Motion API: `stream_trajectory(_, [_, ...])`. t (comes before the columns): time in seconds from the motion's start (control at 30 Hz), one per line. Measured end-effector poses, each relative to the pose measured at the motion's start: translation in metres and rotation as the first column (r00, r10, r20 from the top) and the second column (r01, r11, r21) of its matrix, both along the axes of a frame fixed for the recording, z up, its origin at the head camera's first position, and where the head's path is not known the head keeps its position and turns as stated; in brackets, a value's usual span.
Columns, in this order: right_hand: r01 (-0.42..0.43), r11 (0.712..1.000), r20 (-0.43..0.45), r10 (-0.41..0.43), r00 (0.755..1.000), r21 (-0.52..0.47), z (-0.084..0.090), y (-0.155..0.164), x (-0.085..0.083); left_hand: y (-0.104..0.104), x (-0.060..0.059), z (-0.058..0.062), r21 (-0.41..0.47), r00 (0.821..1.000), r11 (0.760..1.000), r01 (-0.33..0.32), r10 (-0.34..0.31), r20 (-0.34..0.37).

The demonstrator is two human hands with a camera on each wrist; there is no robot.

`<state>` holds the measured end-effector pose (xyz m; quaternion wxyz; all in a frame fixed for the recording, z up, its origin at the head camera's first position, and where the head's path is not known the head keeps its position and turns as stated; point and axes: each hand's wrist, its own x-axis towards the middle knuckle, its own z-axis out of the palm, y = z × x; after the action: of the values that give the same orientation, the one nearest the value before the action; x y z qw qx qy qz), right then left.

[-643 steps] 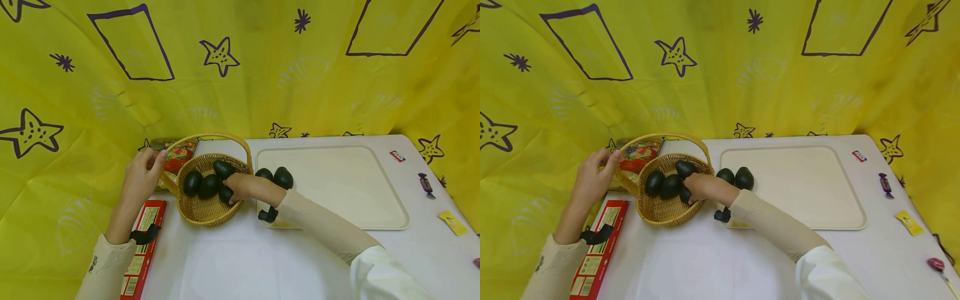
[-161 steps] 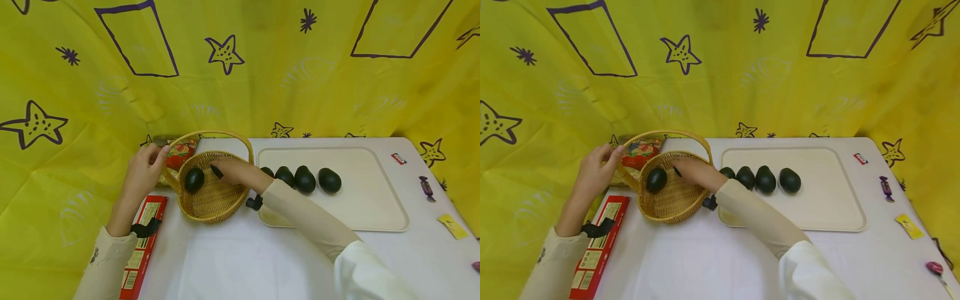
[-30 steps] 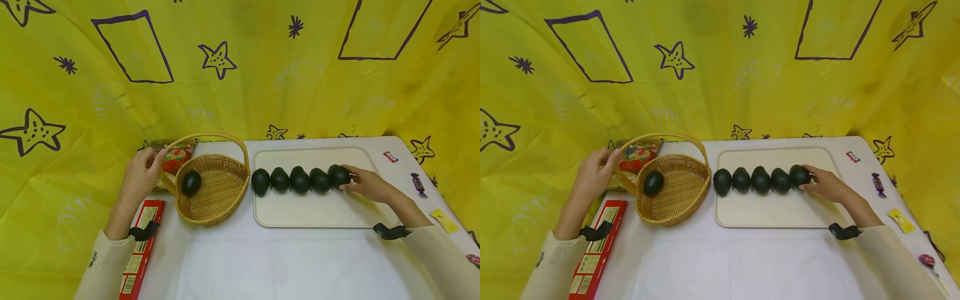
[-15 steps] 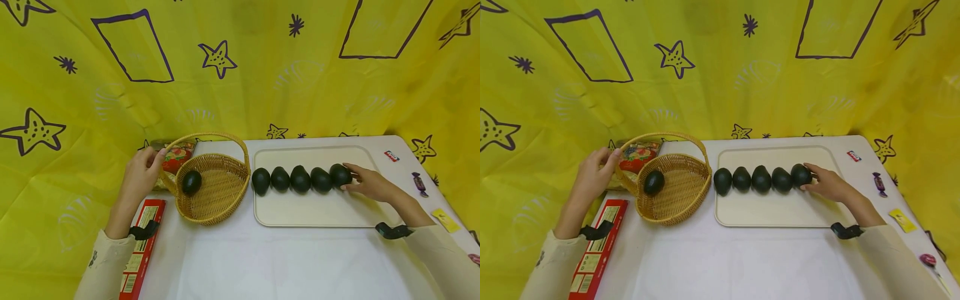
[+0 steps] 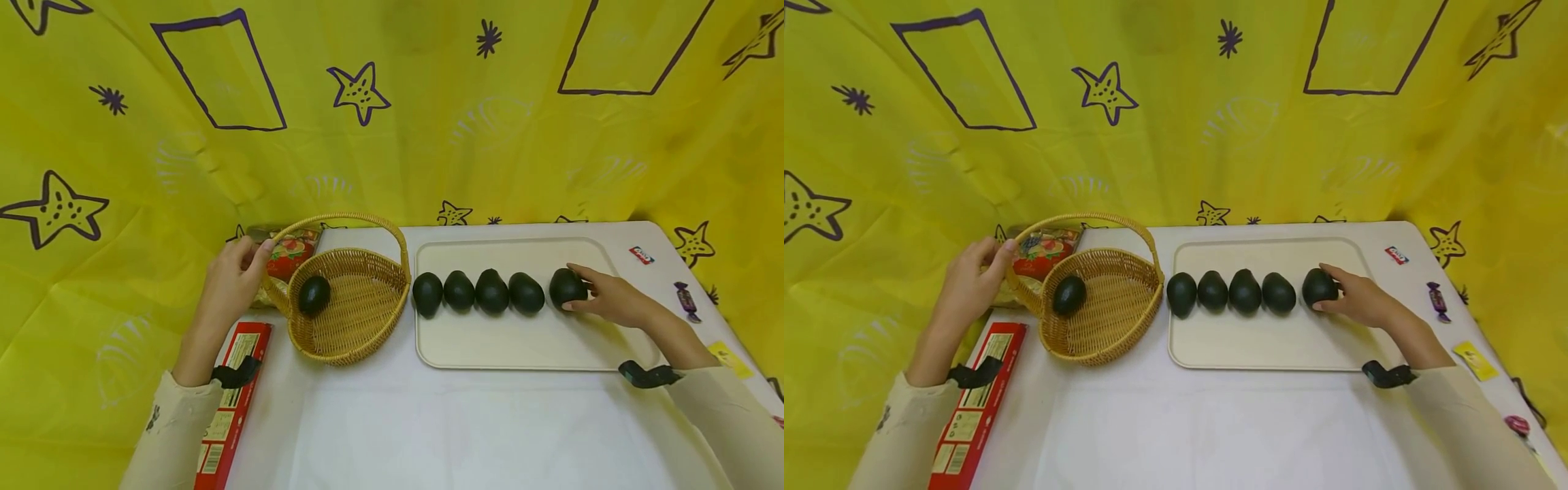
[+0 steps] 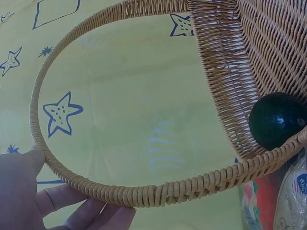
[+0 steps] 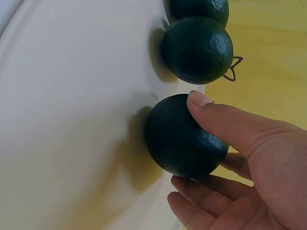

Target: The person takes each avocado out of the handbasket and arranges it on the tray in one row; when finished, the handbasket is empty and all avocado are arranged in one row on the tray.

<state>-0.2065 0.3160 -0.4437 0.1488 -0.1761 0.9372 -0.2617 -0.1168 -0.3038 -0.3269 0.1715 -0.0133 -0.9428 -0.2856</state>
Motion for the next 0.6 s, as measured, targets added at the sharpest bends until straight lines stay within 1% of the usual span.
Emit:
stream_trajectory(0.43, [0.018,0.999,0.016,-0.019,1.0,0.046,0.0019,0.0048,0.0046,0.0009,0.0003,0.0019,-0.006,1.0,1.0,0.005,-0.005,0.0])
stream_trajectory(0.6, [0.021,0.997,-0.007,-0.02,1.0,0.074,0.0031,0.0094,0.006,0.0011,0.0004,0.0022,-0.006,1.0,1.0,0.0,0.0,0.008])
